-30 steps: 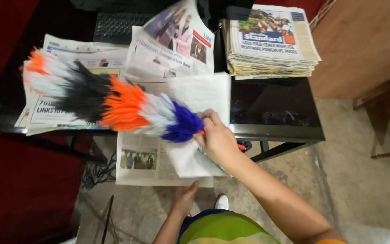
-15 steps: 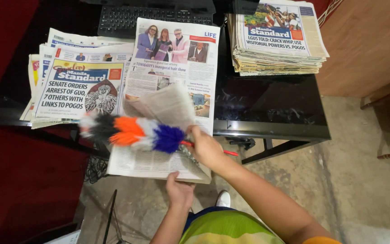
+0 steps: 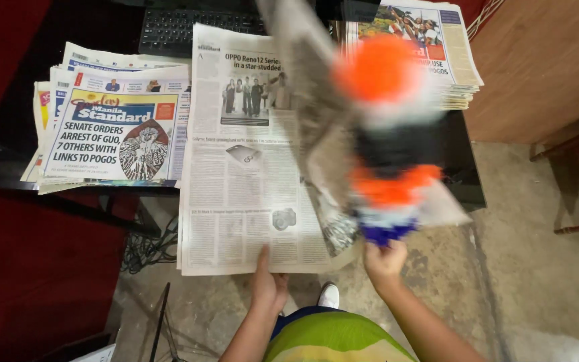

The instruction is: Dusting and flipping through the pages of multiple stacks of newspapers using a duster.

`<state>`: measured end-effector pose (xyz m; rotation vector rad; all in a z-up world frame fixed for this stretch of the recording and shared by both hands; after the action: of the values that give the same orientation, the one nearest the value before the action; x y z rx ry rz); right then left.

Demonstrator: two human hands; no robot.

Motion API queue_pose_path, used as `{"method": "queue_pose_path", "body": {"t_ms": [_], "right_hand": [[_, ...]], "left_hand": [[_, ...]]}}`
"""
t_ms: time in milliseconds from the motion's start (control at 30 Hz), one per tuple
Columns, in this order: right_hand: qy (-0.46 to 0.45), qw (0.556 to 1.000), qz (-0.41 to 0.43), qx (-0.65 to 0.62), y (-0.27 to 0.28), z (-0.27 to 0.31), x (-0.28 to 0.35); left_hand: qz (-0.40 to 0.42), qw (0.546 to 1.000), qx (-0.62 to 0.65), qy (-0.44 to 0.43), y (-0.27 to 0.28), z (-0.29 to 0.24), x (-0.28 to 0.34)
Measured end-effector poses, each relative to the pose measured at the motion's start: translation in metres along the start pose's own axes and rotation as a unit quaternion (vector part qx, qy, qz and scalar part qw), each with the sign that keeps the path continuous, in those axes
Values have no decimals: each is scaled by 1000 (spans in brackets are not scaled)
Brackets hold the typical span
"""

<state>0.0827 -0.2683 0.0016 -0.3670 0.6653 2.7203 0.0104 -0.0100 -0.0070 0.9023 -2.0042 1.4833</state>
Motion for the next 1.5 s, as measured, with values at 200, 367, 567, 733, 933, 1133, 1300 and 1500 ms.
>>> {"method": "queue_pose_path", "body": {"t_ms": [200,367,567,733,933,1133,1300,1500], "right_hand": [[-168,982,-87,-17,32,1,24],[-251,964,-58,-63,46,-9,38],[-309,951,-13,25,84,-24,57],[-135,959,69,237,104,-17,34],[549,654,186,486,41,-54,-94],[76,936,137,315,-31,16,-160],[195,749,328,542,-77,98,-169],[-74,876,377,292,-97,139,-124]], "left_hand": [[-56,990,-126,-24,-10,0,8],[-35,988,-145,-52,-6,3,4],[-33,993,-93,-59,-11,-4,8],[-1,983,-181,-22,1,-3,1],[34,930,-359,-73,8,2,-2],[24,938,-341,-66,15,3,3],[4,927,-369,-62,22,3,8],[36,950,-298,-91,31,11,-3]]}}
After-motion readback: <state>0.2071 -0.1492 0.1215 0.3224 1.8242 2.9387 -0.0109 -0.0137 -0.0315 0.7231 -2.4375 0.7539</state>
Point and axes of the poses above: each hand's wrist, its own x-axis away from the middle knuckle, its own y-axis out of the back of the hand, z = x × y, the point moved 2 cm from there along -x, towards the middle knuckle, and after that the axes turned 8 degrees about x, right-handed, at the moved point
